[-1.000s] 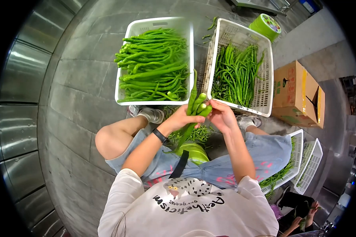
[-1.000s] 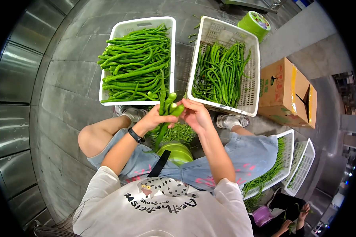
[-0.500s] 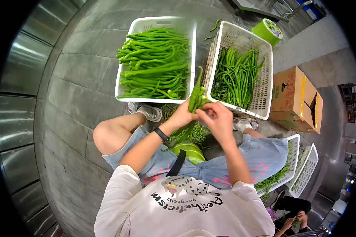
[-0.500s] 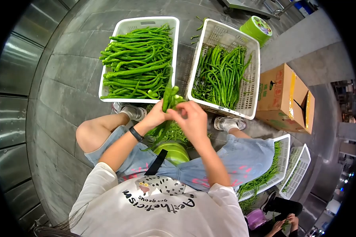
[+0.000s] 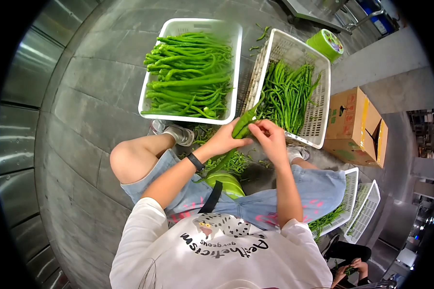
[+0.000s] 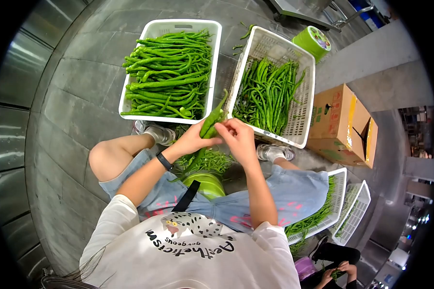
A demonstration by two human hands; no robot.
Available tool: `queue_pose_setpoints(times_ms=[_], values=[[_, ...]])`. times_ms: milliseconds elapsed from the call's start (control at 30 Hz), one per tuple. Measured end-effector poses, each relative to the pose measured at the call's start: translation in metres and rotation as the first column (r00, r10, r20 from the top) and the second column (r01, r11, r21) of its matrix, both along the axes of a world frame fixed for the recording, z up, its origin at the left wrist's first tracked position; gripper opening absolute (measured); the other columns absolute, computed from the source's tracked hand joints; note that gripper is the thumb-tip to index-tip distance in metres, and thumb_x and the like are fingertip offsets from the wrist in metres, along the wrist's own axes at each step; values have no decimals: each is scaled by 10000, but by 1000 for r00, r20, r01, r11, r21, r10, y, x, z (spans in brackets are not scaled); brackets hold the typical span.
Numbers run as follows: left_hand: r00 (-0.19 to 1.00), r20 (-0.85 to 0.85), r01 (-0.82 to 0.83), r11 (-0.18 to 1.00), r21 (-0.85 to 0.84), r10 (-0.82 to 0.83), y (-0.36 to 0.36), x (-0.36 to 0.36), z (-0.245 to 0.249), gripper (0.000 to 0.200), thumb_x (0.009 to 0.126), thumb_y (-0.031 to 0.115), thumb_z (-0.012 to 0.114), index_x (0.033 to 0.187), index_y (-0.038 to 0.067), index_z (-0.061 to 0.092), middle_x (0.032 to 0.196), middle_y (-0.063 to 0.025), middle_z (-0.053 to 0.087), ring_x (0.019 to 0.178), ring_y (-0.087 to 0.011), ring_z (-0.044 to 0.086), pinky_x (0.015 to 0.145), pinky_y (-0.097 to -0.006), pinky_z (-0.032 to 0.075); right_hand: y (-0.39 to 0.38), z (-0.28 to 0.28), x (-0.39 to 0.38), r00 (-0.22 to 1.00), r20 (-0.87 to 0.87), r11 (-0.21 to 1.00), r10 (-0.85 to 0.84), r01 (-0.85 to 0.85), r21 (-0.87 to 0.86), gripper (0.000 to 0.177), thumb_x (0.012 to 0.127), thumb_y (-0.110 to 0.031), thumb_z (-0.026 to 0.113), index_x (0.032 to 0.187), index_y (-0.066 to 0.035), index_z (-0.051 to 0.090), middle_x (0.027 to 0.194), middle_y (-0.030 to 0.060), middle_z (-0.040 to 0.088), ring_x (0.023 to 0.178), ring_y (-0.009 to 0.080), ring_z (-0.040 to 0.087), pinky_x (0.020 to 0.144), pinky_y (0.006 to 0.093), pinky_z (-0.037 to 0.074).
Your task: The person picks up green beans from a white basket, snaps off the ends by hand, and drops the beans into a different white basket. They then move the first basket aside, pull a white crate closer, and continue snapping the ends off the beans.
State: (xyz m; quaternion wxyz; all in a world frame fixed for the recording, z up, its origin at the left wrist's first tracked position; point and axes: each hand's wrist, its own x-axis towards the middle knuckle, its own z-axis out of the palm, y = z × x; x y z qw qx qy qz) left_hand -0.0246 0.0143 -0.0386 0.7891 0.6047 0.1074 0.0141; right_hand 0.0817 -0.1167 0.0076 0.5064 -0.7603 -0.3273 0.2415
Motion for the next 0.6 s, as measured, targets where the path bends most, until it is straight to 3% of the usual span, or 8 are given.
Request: queue_pose_setpoints(times_ms=[67,200,333,433,467,500,567,600], values=[[988,140,-87,986,144,66,-3,1,-12,526,791,164,725,1223,23,460,953,-48,608,743,-107,580,621,-249,473,-1,-13,-4,997,-29,997,-72,72,5,206,835,-166,667,810,35,632,651,17,545,554,60,430,518,215,367],[991,-89,-19,769,639,98,2,-2,2,513,757,258,743,1111,-9,485,885,-185,625,834,-259,647,707,-343,490,2,-20,-14,982,-96,986,-165,167,19,218,862,-179,638,792,28,633,614,0,536,537,42,432,498,202,339],[1000,16,-26,885,465,21,5,-1,-10,505,776,252,736,1133,-5,487,931,-122,633,819,-176,615,754,-309,480,-5,-31,-8,807,-569,969,-157,239,72,178,881,-173,607,767,-38,627,621,-26,541,523,24,421,472,177,301],[993,119,-53,913,403,5,0,1,-16,538,790,210,730,1212,5,468,977,-66,627,817,-146,592,769,-297,477,-9,-32,-8,662,-743,936,-105,319,152,180,888,-158,578,778,-17,596,625,5,521,519,55,417,469,196,304],[990,141,-40,948,316,-5,0,1,-21,580,796,159,725,1282,29,438,975,-27,601,799,-121,569,727,-269,475,-13,-33,-4,491,-871,900,13,374,224,184,895,-146,551,797,6,577,644,39,514,526,81,416,465,219,302],[998,61,2,976,216,-16,1,1,-17,584,797,152,725,1290,35,434,957,-22,593,792,-110,557,710,-258,469,-15,-31,-1,436,-859,846,270,319,427,207,905,-154,529,793,18,563,663,63,518,532,100,416,466,233,302],[994,-92,59,998,2,-58,7,-1,-8,593,798,138,723,1304,48,428,921,-11,576,778,-88,533,676,-235,457,-18,-23,-1,403,-832,811,383,285,511,232,897,-180,563,764,9,583,641,45,539,519,81,437,465,228,318],[996,-67,56,998,28,-54,7,-1,-6,600,798,129,721,1315,62,424,875,2,550,721,-72,504,622,-218,443,-24,-26,2,485,-823,897,296,155,414,243,891,-193,578,749,4,597,627,36,549,510,73,442,463,228,324]])
